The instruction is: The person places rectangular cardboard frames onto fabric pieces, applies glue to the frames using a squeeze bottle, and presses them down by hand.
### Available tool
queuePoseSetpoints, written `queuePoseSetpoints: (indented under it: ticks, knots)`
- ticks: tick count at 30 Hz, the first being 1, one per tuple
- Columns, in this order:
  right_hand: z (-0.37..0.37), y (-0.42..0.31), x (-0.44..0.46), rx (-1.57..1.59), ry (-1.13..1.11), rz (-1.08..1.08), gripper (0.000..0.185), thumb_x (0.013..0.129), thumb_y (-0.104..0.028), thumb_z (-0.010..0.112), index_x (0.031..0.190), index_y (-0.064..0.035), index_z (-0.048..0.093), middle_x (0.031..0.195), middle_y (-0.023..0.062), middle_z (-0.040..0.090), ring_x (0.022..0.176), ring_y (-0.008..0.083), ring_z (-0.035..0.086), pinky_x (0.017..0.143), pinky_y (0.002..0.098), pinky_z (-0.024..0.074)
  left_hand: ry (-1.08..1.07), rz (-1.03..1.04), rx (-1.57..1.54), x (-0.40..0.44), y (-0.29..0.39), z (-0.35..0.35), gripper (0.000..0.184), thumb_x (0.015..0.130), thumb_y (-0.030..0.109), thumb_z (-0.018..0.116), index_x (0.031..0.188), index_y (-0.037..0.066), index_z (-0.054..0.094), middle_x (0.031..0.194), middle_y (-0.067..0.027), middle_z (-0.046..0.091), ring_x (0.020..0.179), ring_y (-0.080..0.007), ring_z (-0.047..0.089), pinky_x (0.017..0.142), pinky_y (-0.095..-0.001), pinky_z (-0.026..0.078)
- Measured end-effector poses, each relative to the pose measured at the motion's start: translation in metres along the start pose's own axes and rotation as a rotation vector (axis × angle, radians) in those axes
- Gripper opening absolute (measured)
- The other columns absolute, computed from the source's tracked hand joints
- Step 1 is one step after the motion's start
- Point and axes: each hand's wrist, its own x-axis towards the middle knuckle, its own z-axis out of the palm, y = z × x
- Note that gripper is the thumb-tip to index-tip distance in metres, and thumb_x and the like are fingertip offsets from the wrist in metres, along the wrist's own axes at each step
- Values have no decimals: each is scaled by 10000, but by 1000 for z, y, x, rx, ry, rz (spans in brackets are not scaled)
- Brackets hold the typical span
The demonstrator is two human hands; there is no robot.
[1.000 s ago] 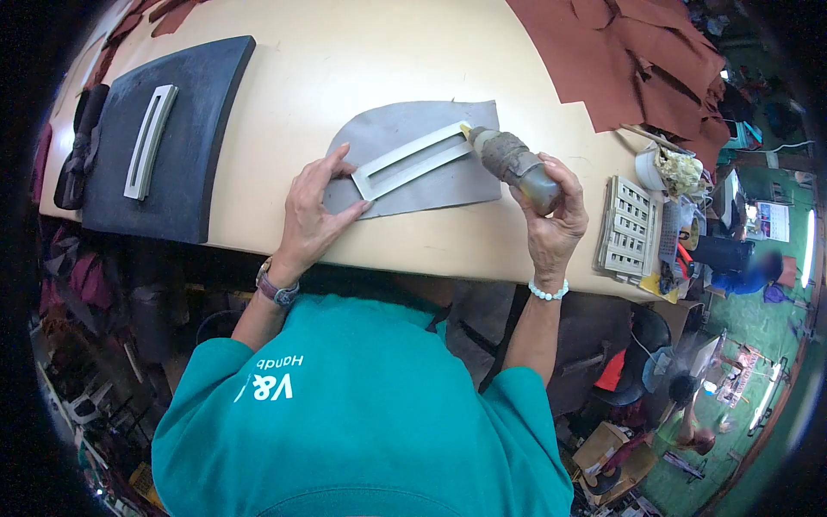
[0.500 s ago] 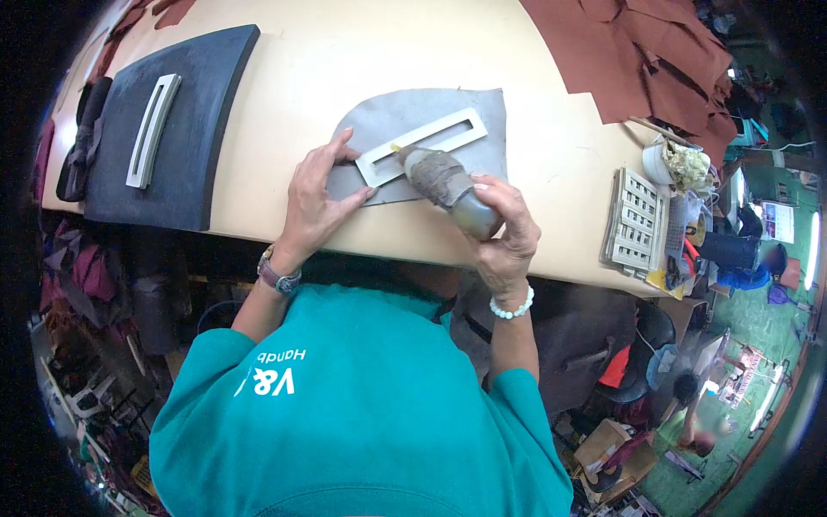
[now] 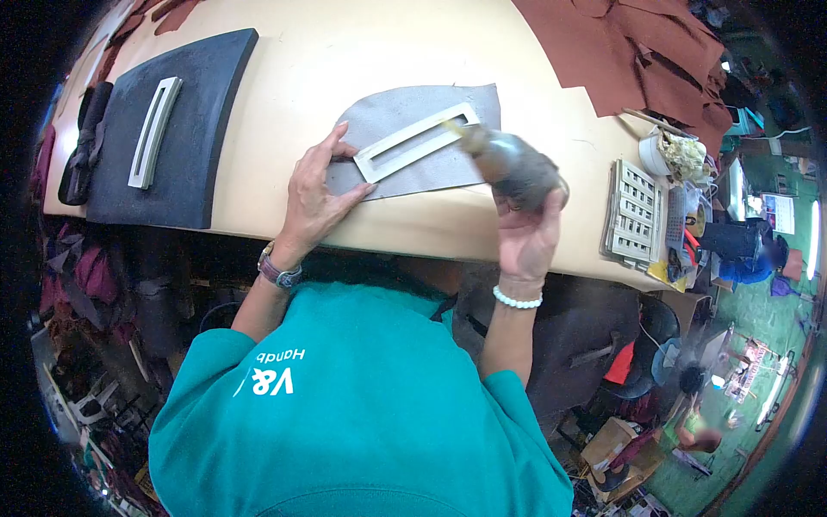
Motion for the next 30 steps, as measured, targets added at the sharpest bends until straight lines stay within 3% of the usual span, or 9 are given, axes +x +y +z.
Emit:
queuePoseSetpoints:
  ticks: [2, 5, 12, 15, 30]
  knots:
    - [-11, -15, 3, 96, 15, 125, 457, 892, -404, 547, 1222, -94, 485, 1175, 86, 555, 1033, 260, 562, 878, 408, 487, 2, 1, -2, 0, 0, 1, 777, 616, 109, 772, 1310, 42, 429, 982, -79, 618, 948, -229, 569, 853, -352, 422]
    - [-32, -14, 7, -29, 104, 99, 428, 883, -391, 570, 1202, -115, 497, 1184, 86, 546, 1033, 254, 558, 864, 415, 492, 8, 18, -4, 0, -1, 3, 760, 617, 116, 768, 1296, 48, 434, 972, -61, 610, 928, -224, 563, 832, -352, 410]
    - [-16, -7, 10, -375, 104, -337, 431, 841, -73, 646, 1223, -53, 450, 1117, 86, 531, 1006, 176, 541, 865, 322, 479, 3, 26, 8, 0, -2, 2, 763, 618, 116, 770, 1298, 46, 431, 974, -66, 607, 931, -224, 563, 844, -355, 410]
    - [-23, -8, 17, -490, 92, -439, 466, 813, -10, 659, 1226, -41, 445, 1099, 89, 532, 995, 166, 541, 885, 298, 461, -4, 21, 12, 0, -2, 2, 768, 618, 118, 770, 1301, 46, 428, 982, -67, 605, 939, -223, 562, 851, -356, 410]
    - [-27, -12, 19, -541, 47, -453, 473, 786, 24, 676, 1207, -64, 480, 1067, 48, 536, 977, 131, 534, 876, 252, 448, -14, 19, 26, 0, -2, 3, 759, 629, 127, 763, 1302, 39, 424, 981, -70, 603, 942, -223, 556, 856, -356, 405]
